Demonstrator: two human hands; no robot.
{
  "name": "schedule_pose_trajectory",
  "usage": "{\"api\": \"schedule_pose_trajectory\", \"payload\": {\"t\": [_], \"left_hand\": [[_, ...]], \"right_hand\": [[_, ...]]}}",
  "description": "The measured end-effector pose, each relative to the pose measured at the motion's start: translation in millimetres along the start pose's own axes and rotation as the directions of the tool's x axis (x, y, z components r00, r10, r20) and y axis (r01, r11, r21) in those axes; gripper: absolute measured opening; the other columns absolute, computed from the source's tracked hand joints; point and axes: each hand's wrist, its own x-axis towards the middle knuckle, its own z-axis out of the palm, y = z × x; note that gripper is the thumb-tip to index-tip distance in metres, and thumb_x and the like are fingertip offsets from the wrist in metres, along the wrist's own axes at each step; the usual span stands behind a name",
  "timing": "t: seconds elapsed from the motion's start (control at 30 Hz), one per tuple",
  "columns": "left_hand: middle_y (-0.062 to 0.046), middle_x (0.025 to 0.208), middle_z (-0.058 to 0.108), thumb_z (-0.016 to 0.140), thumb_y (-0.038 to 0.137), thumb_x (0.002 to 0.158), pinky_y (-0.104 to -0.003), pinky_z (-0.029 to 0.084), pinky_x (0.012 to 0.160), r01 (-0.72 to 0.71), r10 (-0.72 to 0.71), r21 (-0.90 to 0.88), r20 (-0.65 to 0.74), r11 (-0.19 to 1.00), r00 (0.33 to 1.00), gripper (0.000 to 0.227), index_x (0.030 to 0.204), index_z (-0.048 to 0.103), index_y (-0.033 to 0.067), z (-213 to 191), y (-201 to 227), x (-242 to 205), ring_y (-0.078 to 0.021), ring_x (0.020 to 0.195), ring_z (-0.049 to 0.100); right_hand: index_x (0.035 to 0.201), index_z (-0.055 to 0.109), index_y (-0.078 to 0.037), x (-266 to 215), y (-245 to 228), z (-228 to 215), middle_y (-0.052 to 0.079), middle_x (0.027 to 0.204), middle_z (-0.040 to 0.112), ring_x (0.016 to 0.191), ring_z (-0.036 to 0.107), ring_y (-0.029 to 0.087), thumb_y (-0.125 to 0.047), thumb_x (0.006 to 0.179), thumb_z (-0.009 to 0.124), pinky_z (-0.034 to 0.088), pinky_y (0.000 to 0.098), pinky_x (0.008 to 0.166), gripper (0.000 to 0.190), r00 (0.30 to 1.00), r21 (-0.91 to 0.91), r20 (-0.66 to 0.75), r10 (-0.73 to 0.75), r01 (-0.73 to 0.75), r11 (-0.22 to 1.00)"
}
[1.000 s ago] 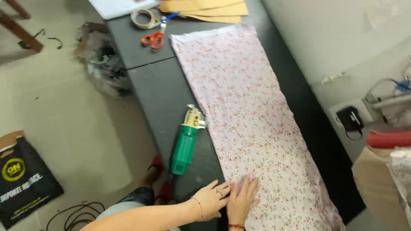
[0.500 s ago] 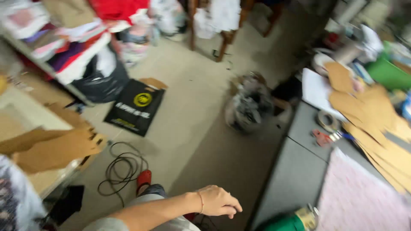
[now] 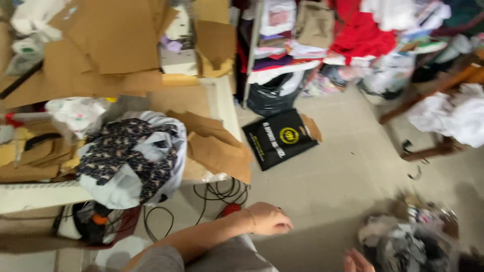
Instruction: The person smooths a floral fabric on a table, places a brown paper pattern on top, and traces the outline with a pen. They then use an electric fabric cutter to cut the fabric along the traced lines.
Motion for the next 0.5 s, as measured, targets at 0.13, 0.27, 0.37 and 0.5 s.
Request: {"api": "schedule_pose_trajectory", "payload": {"t": [0.13,0.27,0.37,0.5], "left_hand": [[0.003,0.104,0.061,0.045,0.019,0.084,-0.031,0.046,0.073,0.070,-0.084,-0.100,-0.144,0.993,0.986,0.023,0.102,0.059,0.0165,-31.0,-74.0,-42.8,-0.0162,0.090,0.059],[0.004,0.093,0.062,0.048,0.025,0.084,-0.033,0.045,0.063,0.198,-0.219,-0.094,-0.405,0.976,0.888,0.019,0.097,0.060,0.0192,-60.6,-97.1,-82.1,-0.0180,0.081,0.059],[-0.001,0.093,0.062,0.044,0.029,0.087,-0.035,0.044,0.060,0.181,-0.233,-0.148,-0.552,0.972,0.801,0.023,0.098,0.060,0.0168,-86.5,-109.0,-99.5,-0.0213,0.079,0.058],[0.001,0.111,0.057,0.045,0.027,0.086,-0.024,0.048,0.071,0.199,-0.446,-0.400,-0.762,0.894,0.470,0.030,0.111,0.054,0.0149,-131.7,-110.7,-129.7,-0.0131,0.086,0.060]], "right_hand": [[0.102,0.061,-0.003,-20.2,-186.4,85.3,0.008,0.092,0.064,0.085,0.059,0.013,-0.025,0.083,0.056,0.043,0.0231,0.072,0.030,0.998,-0.110,0.052,0.034,-0.028,0.994],[0.105,0.059,-0.003,-1.4,-213.9,147.7,0.009,0.095,0.064,0.085,0.060,0.016,-0.015,0.080,0.056,0.044,0.0236,0.077,0.027,0.971,0.000,0.236,-0.042,0.044,0.999],[0.104,0.061,-0.004,9.8,-233.8,173.8,0.010,0.096,0.066,0.085,0.062,0.017,-0.012,0.078,0.057,0.046,0.0256,0.081,0.028,0.929,-0.081,0.367,-0.057,0.092,0.992],[0.102,0.063,-0.007,21.2,-246.6,192.5,0.005,0.090,0.070,0.077,0.062,0.009,-0.012,0.077,0.058,0.046,0.0212,0.081,0.026,0.871,-0.187,0.483,-0.089,0.202,0.961]]}}
